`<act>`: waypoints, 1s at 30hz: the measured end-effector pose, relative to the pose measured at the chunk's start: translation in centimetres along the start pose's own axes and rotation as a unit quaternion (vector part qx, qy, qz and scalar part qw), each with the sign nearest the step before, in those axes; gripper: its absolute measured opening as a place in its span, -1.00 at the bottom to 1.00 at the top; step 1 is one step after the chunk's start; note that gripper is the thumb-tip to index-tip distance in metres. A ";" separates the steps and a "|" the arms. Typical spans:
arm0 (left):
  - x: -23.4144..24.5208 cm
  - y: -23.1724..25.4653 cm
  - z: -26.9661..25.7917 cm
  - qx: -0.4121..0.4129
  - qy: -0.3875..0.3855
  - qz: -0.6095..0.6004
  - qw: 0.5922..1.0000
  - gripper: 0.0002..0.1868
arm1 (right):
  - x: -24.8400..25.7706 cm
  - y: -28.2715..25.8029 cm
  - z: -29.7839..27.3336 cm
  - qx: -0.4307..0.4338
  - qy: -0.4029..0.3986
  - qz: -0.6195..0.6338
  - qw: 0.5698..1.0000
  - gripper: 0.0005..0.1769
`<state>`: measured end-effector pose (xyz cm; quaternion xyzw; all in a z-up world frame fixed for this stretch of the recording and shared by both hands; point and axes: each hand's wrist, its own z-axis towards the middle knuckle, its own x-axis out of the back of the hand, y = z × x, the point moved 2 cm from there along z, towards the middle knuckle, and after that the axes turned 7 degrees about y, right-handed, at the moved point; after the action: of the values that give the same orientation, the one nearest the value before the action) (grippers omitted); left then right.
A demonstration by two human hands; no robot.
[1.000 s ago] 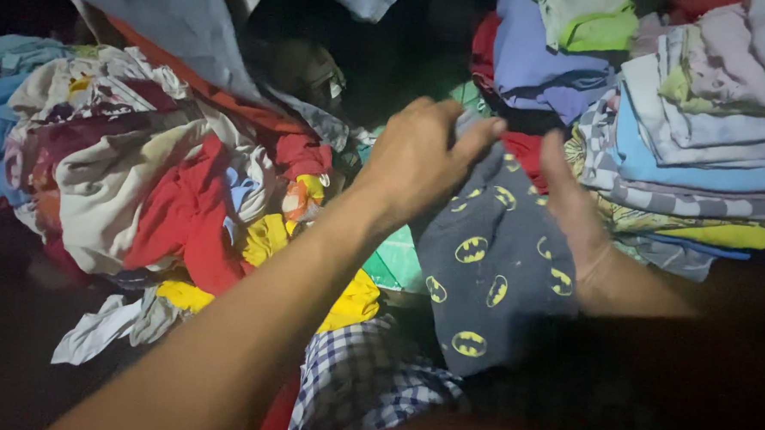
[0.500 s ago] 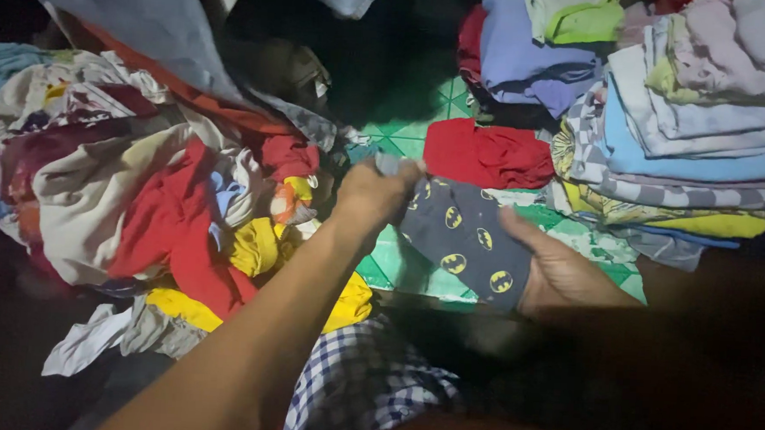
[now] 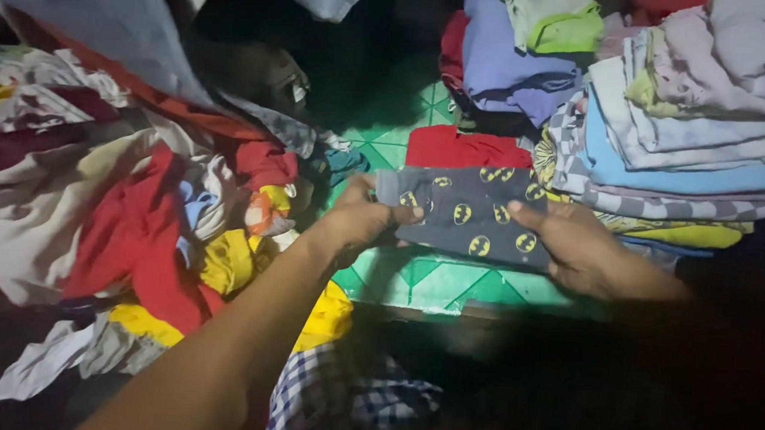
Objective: Folding a pile of assorted laundry including shirts, underwear, and socks.
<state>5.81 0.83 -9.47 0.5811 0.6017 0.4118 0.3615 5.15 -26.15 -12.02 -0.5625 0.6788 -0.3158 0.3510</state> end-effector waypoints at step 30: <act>-3.4 1.4 13.7 -0.086 0.115 0.148 0.978 -0.26 | -1.2 -7.0 13.1 0.107 0.155 -0.104 0.977 -0.44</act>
<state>19.12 -1.50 -13.81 0.5790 0.5088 0.5753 0.2737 19.97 -26.62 -13.37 -0.5339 0.6249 -0.5042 0.2650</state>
